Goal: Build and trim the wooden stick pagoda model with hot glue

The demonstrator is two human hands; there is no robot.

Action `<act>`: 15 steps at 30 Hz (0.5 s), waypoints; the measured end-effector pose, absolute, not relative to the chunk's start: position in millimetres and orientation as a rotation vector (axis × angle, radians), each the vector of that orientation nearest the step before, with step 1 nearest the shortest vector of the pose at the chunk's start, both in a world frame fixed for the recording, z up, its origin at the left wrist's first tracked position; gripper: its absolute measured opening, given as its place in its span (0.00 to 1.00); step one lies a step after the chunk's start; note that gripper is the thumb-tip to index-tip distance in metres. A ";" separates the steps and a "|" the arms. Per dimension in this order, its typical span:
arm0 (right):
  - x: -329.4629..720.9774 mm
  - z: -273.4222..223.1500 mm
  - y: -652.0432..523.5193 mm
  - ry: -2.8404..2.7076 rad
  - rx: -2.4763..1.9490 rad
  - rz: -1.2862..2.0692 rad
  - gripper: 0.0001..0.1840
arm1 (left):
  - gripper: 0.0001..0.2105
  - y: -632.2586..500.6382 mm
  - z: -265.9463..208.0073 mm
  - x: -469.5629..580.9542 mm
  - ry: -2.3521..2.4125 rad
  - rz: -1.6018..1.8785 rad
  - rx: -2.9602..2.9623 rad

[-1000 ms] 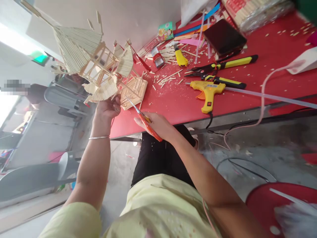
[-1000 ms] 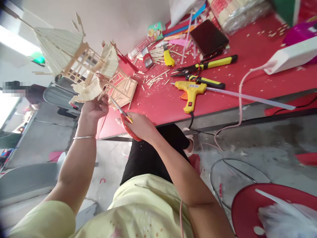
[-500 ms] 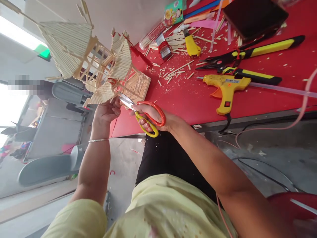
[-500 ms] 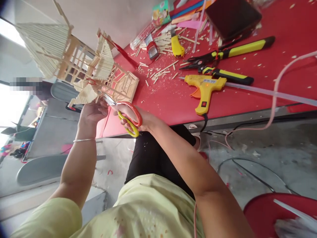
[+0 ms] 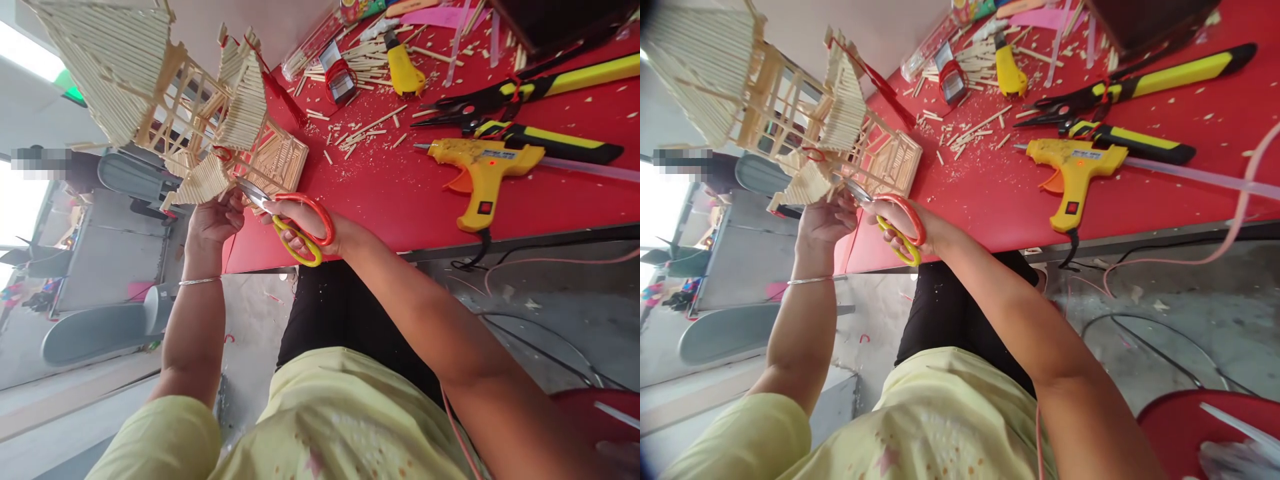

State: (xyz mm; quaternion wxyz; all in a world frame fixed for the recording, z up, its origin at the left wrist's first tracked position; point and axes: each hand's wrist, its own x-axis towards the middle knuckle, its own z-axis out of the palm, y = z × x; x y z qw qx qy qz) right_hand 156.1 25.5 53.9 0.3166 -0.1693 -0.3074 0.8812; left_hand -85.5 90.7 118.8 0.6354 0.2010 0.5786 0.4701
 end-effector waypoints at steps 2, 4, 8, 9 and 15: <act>153.8 54.6 22.3 -0.865 -0.492 2.211 0.20 | 0.17 92.0 117.2 -88.2 1.311 1.066 0.467; 152.7 55.6 18.7 -0.936 -0.532 2.103 0.21 | 0.16 92.8 115.4 -89.8 1.293 1.069 0.481; 152.3 55.3 15.0 -1.018 -0.543 2.007 0.25 | 0.17 92.3 112.4 -89.6 1.260 1.091 0.502; 152.3 55.0 15.0 -1.013 -0.549 2.012 0.25 | 0.16 92.1 112.0 -89.1 1.260 1.098 0.509; 152.8 57.9 13.9 -1.021 -0.654 2.041 0.26 | 0.11 93.1 110.8 -87.7 1.287 1.117 0.485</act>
